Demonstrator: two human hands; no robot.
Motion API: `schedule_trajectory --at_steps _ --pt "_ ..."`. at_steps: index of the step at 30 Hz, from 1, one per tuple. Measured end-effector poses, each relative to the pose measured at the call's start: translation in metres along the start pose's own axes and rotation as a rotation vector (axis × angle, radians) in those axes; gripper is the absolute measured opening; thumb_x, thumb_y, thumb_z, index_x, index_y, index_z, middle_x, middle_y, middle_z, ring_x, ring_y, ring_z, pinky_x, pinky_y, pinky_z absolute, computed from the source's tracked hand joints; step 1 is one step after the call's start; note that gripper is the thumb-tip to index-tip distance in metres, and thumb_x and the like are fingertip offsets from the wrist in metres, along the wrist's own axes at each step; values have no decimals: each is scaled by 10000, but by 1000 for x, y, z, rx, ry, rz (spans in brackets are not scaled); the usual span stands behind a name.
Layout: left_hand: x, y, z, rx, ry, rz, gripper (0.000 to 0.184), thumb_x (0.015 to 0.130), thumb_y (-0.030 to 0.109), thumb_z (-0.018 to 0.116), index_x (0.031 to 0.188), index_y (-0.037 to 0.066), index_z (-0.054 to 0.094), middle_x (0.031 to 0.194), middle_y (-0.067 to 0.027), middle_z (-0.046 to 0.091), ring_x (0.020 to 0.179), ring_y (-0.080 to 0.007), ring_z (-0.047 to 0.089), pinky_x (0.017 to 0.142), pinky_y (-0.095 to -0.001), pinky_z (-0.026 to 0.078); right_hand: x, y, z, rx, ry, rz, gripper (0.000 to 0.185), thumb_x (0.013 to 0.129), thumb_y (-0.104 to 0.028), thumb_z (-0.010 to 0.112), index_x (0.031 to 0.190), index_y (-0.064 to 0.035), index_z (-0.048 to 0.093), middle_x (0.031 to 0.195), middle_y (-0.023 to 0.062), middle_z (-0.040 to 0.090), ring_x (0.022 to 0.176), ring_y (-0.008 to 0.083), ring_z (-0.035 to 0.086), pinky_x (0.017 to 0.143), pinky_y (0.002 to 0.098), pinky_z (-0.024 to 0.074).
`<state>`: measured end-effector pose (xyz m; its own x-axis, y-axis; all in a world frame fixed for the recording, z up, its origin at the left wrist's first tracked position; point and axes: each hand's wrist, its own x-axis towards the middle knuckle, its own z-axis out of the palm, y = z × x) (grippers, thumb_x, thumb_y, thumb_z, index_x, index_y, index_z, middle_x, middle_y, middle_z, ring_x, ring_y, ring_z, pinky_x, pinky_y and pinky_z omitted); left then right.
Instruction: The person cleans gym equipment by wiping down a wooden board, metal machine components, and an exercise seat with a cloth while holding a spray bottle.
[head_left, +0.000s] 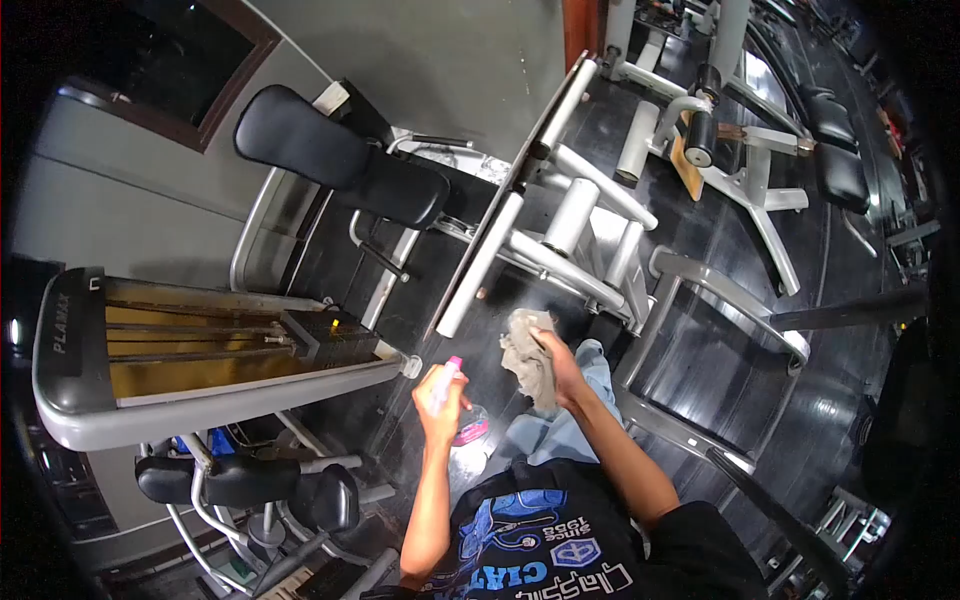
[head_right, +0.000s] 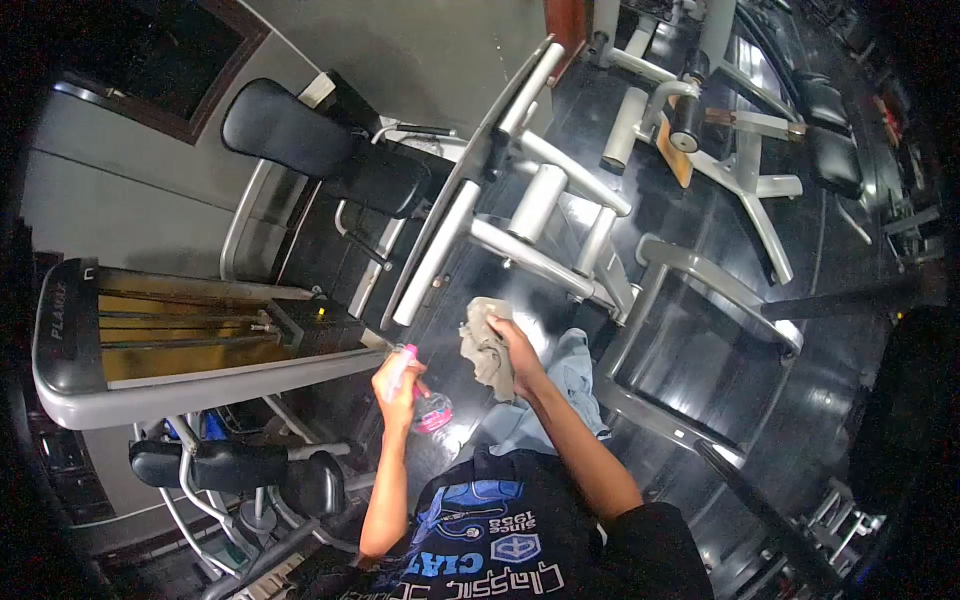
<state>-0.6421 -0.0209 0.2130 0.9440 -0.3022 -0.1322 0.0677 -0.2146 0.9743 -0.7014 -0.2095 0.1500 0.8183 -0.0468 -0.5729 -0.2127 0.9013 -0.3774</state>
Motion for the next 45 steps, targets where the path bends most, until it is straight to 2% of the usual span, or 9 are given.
schedule_trajectory --at_steps 5,9,14,23,27,29,35,40,45 --pt "13 -5 47 106 -68 25 132 882 47 572 816 -53 627 775 -75 580 483 -145 578 454 -263 466 -12 -17 -32 -14 164 -172 359 871 -266 508 1164 -64 551 957 90 650 744 194 648 605 326 552" --pt "34 -13 79 90 -95 50 131 880 54 564 826 -45 631 781 -72 587 484 -139 577 452 -266 463 -26 -31 -40 -175 270 -309 387 859 -204 483 1211 -55 539 1000 87 643 831 184 644 688 304 536" --pt "58 -24 111 33 -83 2 146 896 91 561 846 -25 634 770 -68 611 474 -119 569 434 -266 449 -27 -42 -57 -278 321 -373 380 826 -95 597 1195 -38 527 985 68 617 793 147 623 637 291 541" --pt "88 -32 132 -111 19 -173 195 905 148 563 851 -21 642 702 -66 602 406 -121 520 367 -267 448 -13 -58 -61 -749 451 -529 428 777 -151 733 1156 5 611 1069 76 656 928 158 618 830 285 495" --pt "93 -40 129 -195 32 -173 189 902 151 562 909 -24 631 724 -67 605 420 -124 528 379 -268 457 2 -78 -31 -1117 383 -780 463 740 -124 754 1170 -27 615 1100 132 669 1032 222 647 887 308 492" --pt "90 -32 125 -208 16 -162 186 901 148 562 917 -27 627 730 -69 606 422 -126 530 389 -269 457 14 -95 -1 -1248 175 -951 457 745 -105 767 1174 -66 613 1144 74 651 1020 212 640 867 316 516" --pt "67 -31 113 -248 -48 -154 172 903 125 546 916 -33 613 753 -84 614 435 -141 542 418 -272 443 77 -104 36 -1938 99 -1221 436 628 -146 778 1035 -175 626 1150 -9 572 1005 227 561 687 351 556" --pt "55 -34 101 -266 -65 -206 167 892 140 561 892 -20 608 758 -88 615 443 -151 550 432 -278 445 75 -108 25 -2155 53 -1158 182 796 -181 602 976 -184 630 1094 -28 547 982 232 541 609 335 573" --pt "47 -31 98 -293 -75 -219 174 876 155 579 881 -16 609 757 -83 615 444 -157 557 435 -279 438 78 -116 8 -2326 -124 -1217 150 799 -192 557 929 -186 632 1018 -34 525 977 206 534 611 318 572"
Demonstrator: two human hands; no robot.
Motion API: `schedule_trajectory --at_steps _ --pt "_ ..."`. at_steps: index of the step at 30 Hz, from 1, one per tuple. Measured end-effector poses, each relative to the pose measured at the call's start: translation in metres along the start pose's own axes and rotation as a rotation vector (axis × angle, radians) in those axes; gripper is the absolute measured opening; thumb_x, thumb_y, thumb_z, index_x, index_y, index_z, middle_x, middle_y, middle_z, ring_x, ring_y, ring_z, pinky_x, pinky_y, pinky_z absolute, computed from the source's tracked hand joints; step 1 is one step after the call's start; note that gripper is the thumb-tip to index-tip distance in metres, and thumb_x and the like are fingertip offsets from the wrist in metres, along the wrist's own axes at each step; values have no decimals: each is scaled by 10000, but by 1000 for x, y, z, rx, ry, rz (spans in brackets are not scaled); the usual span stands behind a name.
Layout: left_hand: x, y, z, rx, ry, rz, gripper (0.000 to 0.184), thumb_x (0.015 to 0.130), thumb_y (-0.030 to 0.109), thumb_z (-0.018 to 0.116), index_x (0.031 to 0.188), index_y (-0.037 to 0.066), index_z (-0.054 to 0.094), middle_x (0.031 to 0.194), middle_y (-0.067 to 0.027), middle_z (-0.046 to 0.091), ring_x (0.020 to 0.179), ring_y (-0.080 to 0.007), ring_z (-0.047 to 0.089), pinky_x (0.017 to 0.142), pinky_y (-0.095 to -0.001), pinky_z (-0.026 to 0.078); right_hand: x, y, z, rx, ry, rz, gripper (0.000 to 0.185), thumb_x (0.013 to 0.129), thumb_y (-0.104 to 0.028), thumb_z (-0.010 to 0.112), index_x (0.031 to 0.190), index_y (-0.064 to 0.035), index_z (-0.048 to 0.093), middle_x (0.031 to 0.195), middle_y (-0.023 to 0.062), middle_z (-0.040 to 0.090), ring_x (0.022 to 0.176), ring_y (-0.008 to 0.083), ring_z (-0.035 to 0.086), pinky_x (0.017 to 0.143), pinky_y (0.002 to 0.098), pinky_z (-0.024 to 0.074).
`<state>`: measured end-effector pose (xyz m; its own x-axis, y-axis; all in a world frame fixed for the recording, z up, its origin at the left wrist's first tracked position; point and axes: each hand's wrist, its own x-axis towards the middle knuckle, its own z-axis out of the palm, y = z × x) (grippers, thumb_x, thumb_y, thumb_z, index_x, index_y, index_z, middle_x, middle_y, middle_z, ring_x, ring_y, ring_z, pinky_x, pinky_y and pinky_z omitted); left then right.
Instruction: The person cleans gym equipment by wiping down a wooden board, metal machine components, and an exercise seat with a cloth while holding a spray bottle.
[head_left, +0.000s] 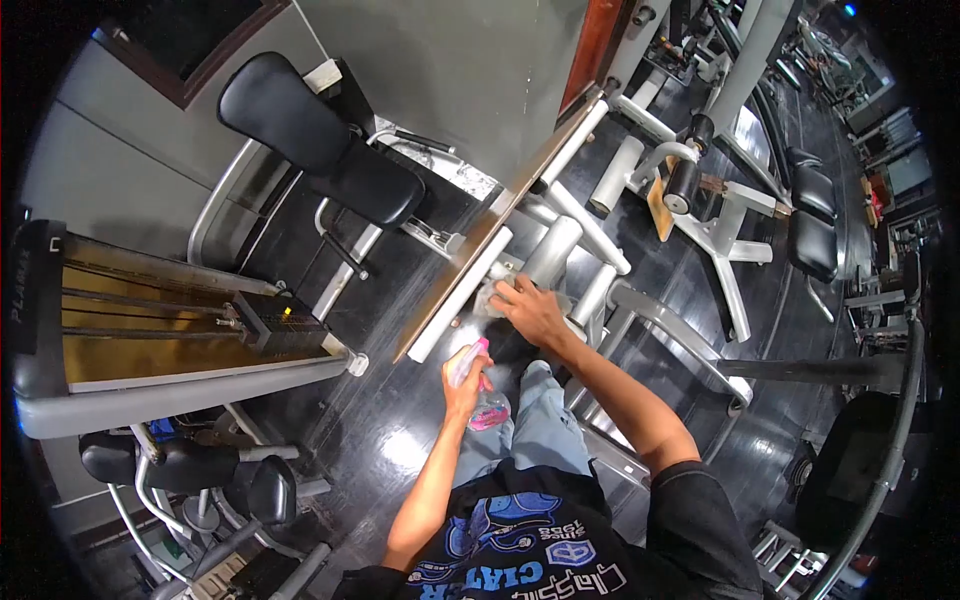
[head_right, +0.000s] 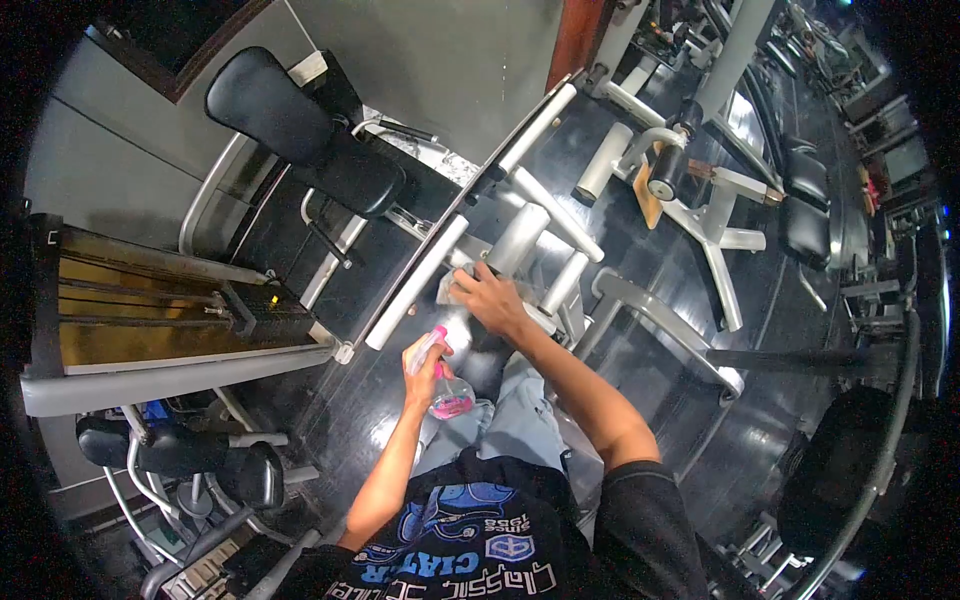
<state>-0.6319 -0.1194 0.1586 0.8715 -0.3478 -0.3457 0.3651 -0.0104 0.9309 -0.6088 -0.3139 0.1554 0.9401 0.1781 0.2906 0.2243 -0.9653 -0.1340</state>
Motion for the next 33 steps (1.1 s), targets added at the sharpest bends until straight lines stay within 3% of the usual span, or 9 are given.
schedule_trajectory --at_steps 4,12,14,15,19,21,26,30,33 --pt "-5 3 4 -49 2 -14 175 869 156 584 844 -16 608 755 -77 615 447 -158 566 441 -277 431 19 0 15 -67 120 -126 163 796 -199 559 940 -199 637 1000 -32 517 990 199 525 650 304 564" --pt "-6 5 -9 -62 2 -5 155 881 130 587 863 -17 630 744 -92 632 435 -145 550 415 -266 430 7 -8 -8 -10 64 21 192 779 -201 612 968 -211 640 1054 -24 550 997 219 538 657 332 562" --pt "-6 4 -13 -94 -1 32 152 882 133 587 859 -10 631 745 -87 629 438 -143 550 416 -267 430 -5 -8 -26 146 84 270 292 686 -141 719 963 -206 651 1025 -23 571 938 233 568 693 325 540" --pt "-6 3 -13 -99 -3 33 152 882 133 587 859 -10 631 745 -87 629 438 -143 550 416 -267 430 -18 -4 -23 269 233 323 382 624 -101 774 981 -158 649 1044 21 589 954 280 587 757 369 530" --pt "-2 -4 -4 -60 -41 37 202 876 184 585 824 -10 609 742 -71 615 448 -153 568 434 -264 427 -71 -12 -43 376 271 649 388 636 -88 761 1004 -126 643 1071 71 590 1009 281 587 812 408 518" --pt "2 -9 7 -80 -68 34 178 872 166 593 829 -5 617 729 -66 612 432 -139 555 417 -257 416 -98 -20 -39 479 484 876 368 641 -54 738 993 -71 632 1018 106 591 988 306 590 865 396 474" --pt "22 -22 39 -139 -55 -23 212 853 199 617 797 -5 631 690 -64 593 406 -125 523 360 -267 403 -150 -54 -31 642 573 1144 371 684 -41 720 1031 -60 588 1030 117 635 1000 272 614 901 357 458" --pt "34 -33 50 -115 -64 -88 244 841 225 615 756 -3 620 644 -57 582 373 -138 506 350 -276 397 -156 -74 -29 625 494 1166 393 675 -51 736 1043 -58 597 1002 131 656 978 267 639 874 343 478" --pt "31 -29 46 -31 -16 -124 241 847 224 618 772 -5 629 661 -62 597 378 -135 510 351 -277 398 -141 -71 -20 583 469 1005 460 646 -6 728 1081 -64 589 1048 117 651 1004 266 641 881 343 491"
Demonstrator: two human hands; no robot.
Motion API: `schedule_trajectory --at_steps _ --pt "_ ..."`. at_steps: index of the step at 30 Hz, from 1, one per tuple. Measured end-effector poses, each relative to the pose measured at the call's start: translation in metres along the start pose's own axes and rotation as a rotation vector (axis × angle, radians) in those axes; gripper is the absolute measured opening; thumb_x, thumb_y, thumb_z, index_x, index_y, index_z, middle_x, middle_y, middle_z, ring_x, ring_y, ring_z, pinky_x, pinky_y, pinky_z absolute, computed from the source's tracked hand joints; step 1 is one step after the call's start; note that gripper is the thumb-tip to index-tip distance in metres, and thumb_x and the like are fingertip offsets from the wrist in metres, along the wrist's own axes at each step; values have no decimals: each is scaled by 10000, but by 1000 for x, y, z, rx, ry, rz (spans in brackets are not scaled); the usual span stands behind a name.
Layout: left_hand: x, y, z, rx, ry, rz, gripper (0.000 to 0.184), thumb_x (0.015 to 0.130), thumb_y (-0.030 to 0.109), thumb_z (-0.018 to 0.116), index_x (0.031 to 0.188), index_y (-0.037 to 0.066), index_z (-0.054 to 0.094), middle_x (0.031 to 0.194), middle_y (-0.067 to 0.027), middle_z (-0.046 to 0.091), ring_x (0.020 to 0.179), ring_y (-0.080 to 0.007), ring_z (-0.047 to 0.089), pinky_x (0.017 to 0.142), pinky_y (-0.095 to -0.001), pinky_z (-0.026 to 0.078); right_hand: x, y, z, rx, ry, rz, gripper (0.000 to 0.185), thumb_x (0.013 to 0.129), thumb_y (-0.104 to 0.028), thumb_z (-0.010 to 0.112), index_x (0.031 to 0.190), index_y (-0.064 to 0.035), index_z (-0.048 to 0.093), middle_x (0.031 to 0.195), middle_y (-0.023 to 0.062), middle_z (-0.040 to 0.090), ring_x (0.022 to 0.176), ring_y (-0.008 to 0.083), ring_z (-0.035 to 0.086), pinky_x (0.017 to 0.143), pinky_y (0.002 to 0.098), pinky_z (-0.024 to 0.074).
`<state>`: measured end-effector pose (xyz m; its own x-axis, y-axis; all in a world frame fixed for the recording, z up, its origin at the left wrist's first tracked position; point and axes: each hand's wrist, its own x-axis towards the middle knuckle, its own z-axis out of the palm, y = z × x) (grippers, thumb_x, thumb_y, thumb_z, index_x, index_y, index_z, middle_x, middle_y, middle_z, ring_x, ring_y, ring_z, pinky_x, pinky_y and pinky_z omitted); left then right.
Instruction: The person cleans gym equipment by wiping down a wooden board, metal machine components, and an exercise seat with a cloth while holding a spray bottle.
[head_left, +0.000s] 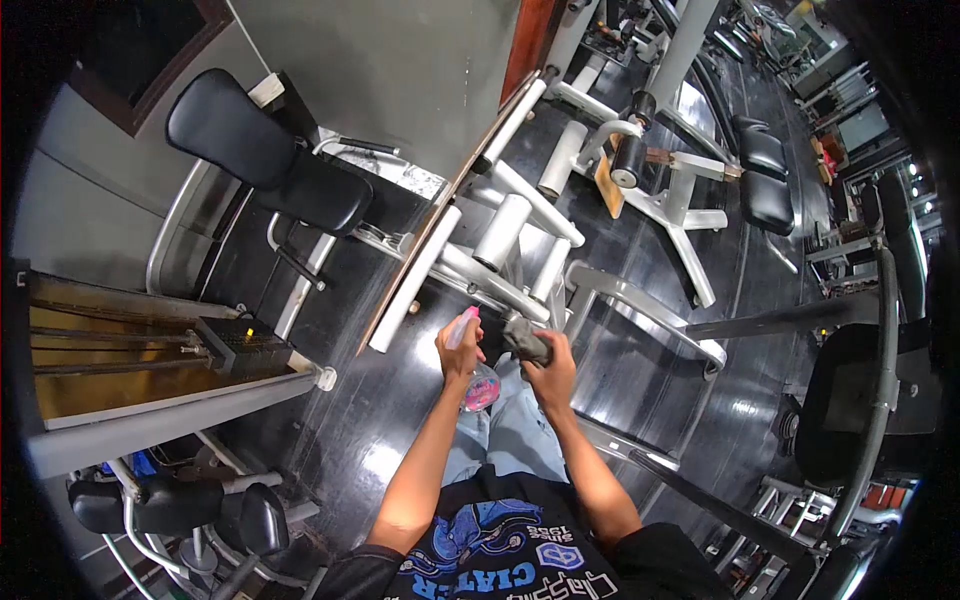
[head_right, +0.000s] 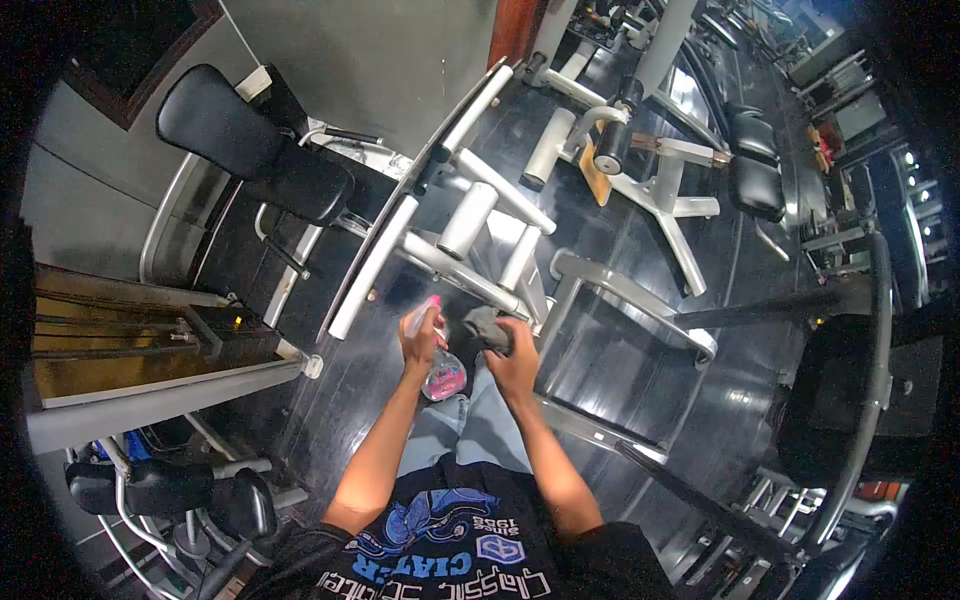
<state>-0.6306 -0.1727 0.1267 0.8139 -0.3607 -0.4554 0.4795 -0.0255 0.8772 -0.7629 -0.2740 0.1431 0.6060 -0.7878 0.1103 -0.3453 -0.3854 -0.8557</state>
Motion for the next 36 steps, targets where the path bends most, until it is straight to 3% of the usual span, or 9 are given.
schedule_trajectory --at_steps 5,10,18,20,27,31,33,35,36 --pt "-11 -4 -36 64 -53 82 269 865 233 603 908 -28 657 721 -74 617 400 -156 534 386 -288 447 59 -12 42 -163 -140 -362 514 575 15 752 1042 -130 596 1092 51 634 1012 273 620 836 357 528" --pt "-25 0 -73 121 -3 18 271 876 203 558 978 -32 647 750 -87 621 427 -162 537 406 -306 468 82 3 61 -495 -194 -708 376 674 -100 678 1027 -181 579 1125 1 553 994 247 552 676 345 555" --pt "-36 0 -90 79 0 -69 291 877 204 558 1018 -40 632 776 -99 627 430 -163 535 406 -312 470 75 15 30 -609 -288 -653 295 730 -98 622 1011 -180 593 1105 12 564 980 244 565 629 338 558" --pt "-37 1 -83 25 -4 -77 245 892 217 606 921 -22 655 774 -105 646 413 -165 544 407 -297 433 82 6 47 -565 -224 -696 272 731 -107 624 994 -175 601 1095 13 567 975 239 568 628 337 557" --pt "-35 6 -74 11 -73 -65 218 882 173 594 957 -26 645 786 -104 641 424 -164 547 419 -294 440 69 25 25 -618 -219 -635 252 742 -116 632 983 -185 609 1096 5 571 960 229 568 613 337 552" --pt "-34 7 -74 41 -100 -47 206 882 174 594 919 -24 638 787 -100 642 425 -162 548 420 -295 441 49 20 3 -581 -247 -346 325 685 -82 690 988 -173 613 1063 15 569 977 251 573 664 376 546" --pt "-34 7 -72 41 -107 -40 191 883 164 592 890 -23 631 791 -98 643 428 -159 550 420 -291 439 36 15 1 -233 -74 -145 403 629 -49 721 1003 -146 610 1036 41 567 964 305 589 732 418 524" --pt "-34 7 -70 85 -125 -32 204 879 177 578 908 -21 616 796 -102 634 436 -165 547 426 -302 455 10 31 21 -181 44 -163 446 636 -78 802 1037 -90 605 1026 70 598 890 270 632 759 350 510" --pt "-35 8 -70 129 -140 -24 219 876 191 563 926 -20 600 800 -106 624 444 -171 545 432 -313 472 -6 40 38 40 38 68 393 695 -107 792 1041 -82 606 1039 62 613 892 233 632 780 332 502"
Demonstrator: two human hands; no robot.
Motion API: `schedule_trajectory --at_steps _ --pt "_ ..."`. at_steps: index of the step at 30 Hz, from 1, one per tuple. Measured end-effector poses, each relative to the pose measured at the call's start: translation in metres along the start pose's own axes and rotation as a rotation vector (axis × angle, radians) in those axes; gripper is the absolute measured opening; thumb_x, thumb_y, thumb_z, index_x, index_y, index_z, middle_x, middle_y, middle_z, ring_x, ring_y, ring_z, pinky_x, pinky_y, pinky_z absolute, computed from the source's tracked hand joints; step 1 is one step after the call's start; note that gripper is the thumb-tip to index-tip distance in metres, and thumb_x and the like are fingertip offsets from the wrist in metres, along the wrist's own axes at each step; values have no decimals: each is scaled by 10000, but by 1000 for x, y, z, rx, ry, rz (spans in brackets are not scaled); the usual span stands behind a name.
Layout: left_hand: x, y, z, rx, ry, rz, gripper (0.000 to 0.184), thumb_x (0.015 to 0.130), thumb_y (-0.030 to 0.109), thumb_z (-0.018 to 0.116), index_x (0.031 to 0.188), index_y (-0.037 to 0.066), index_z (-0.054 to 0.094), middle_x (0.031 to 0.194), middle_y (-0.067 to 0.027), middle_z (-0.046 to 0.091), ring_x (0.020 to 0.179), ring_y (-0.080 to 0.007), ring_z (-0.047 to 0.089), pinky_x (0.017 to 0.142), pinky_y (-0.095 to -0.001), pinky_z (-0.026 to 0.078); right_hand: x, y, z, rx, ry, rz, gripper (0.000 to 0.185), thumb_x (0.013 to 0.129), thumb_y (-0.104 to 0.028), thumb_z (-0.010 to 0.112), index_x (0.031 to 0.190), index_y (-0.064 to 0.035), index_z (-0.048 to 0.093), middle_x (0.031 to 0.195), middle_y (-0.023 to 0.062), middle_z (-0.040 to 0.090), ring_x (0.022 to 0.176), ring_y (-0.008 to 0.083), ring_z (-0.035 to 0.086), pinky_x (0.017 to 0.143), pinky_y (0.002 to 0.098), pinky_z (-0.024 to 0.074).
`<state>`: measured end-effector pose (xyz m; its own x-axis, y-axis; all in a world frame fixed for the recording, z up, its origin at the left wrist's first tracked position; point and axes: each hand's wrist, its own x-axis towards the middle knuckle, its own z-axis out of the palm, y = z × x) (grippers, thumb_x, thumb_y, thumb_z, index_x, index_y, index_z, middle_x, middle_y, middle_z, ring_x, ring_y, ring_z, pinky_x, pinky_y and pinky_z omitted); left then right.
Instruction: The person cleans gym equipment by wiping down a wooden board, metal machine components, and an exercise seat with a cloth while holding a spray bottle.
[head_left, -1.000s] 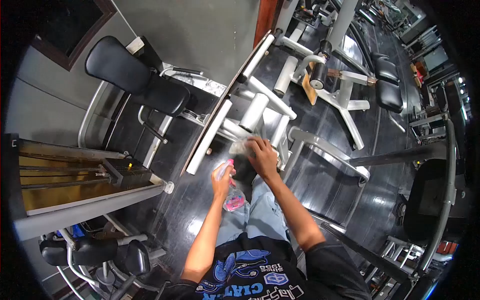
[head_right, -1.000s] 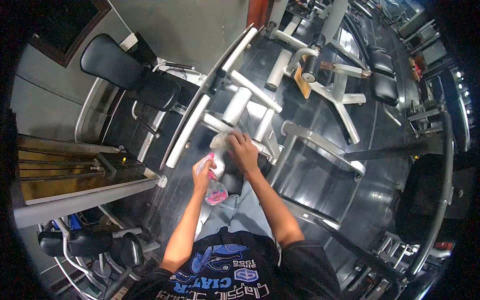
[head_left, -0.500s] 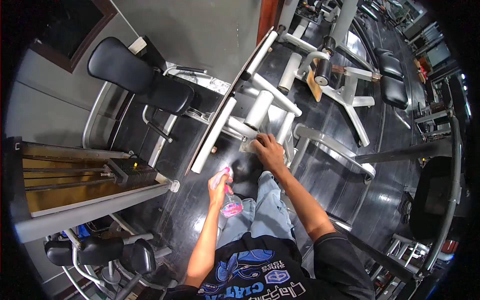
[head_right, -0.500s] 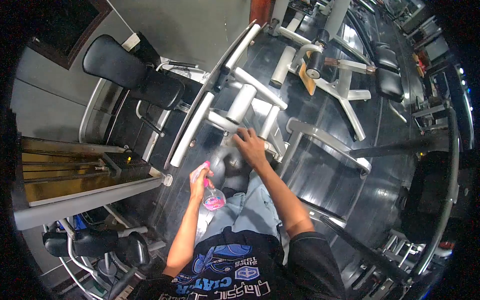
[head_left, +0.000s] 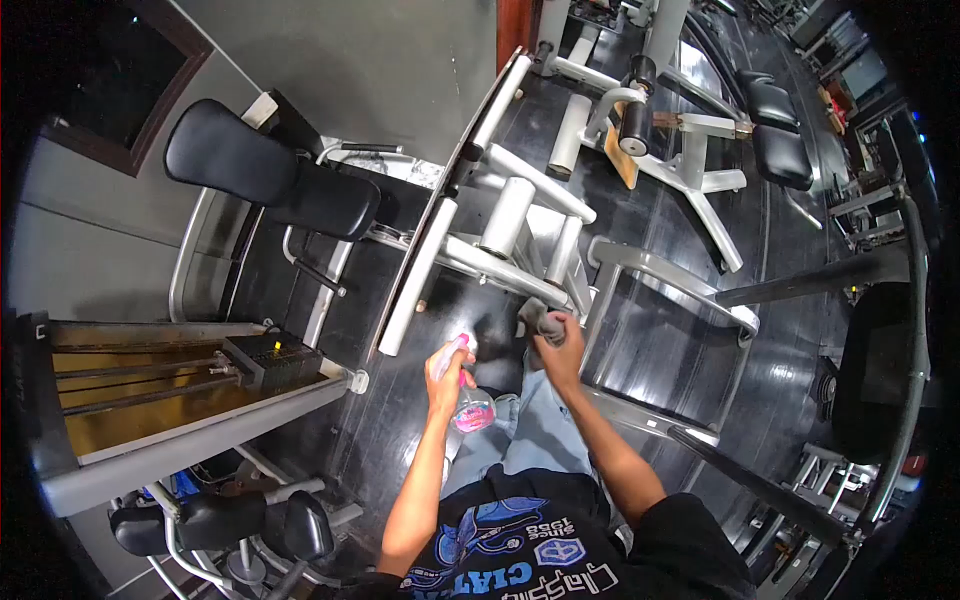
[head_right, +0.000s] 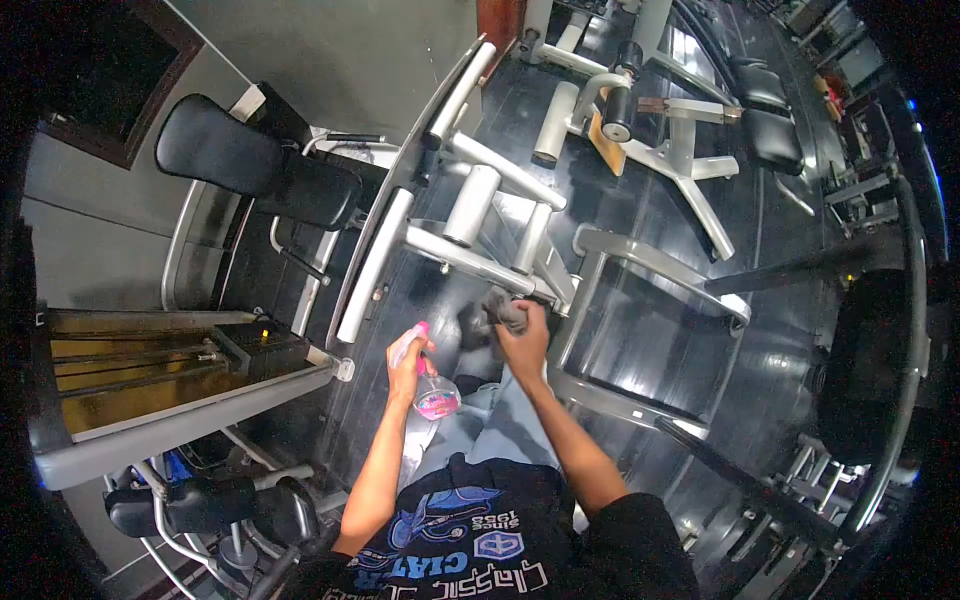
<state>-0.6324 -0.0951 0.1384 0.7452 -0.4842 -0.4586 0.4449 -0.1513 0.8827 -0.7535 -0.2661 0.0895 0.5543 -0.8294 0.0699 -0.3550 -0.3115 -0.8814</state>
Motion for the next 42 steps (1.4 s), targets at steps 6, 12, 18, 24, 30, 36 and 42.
schedule_trajectory --at_steps 6,12,18,24,30,36,42 --pt "-11 9 1 35 -24 -4 188 883 176 554 874 -10 581 790 -109 620 446 -172 547 442 -312 478 -9 23 86 1111 31 811 382 901 -269 653 1220 -102 528 1141 46 607 1019 203 597 875 366 491" --pt "-18 3 -15 120 -20 0 221 886 189 551 910 -27 595 792 -108 627 449 -169 549 434 -295 467 47 -8 154 1586 667 1082 390 925 -297 568 1270 -156 454 1187 82 565 1059 260 598 886 466 530" --pt "-24 3 -25 99 29 -12 187 904 124 543 914 -51 611 796 -107 639 451 -154 553 434 -275 448 51 -2 203 1759 335 1122 293 895 -260 531 1165 -153 559 1018 63 654 894 259 659 743 422 572" --pt "-29 9 -31 128 51 26 246 903 196 539 926 -43 591 799 -108 617 457 -162 542 438 -292 475 40 -32 156 1450 596 970 532 908 -269 554 1358 -124 309 1241 102 563 1013 309 630 813 413 552" --pt "-36 10 -34 114 88 21 203 914 139 525 915 -49 602 804 -111 622 458 -154 547 443 -277 465 30 117 356 1739 263 966 350 951 -307 518 1259 -164 434 1183 54 575 978 214 621 738 372 565" --pt "-39 17 -41 152 101 43 230 916 179 532 908 -45 586 809 -116 617 458 -163 546 445 -296 481 48 12 226 1625 48 945 399 975 -370 397 1173 -67 564 1060 111 666 851 282 667 730 464 569" --pt "-37 18 -41 155 115 41 234 918 193 539 876 -33 579 809 -114 616 459 -165 548 450 -306 484 43 10 245 1854 269 981 438 1026 -388 294 1168 -67 557 990 119 661 833 290 674 747 448 585"
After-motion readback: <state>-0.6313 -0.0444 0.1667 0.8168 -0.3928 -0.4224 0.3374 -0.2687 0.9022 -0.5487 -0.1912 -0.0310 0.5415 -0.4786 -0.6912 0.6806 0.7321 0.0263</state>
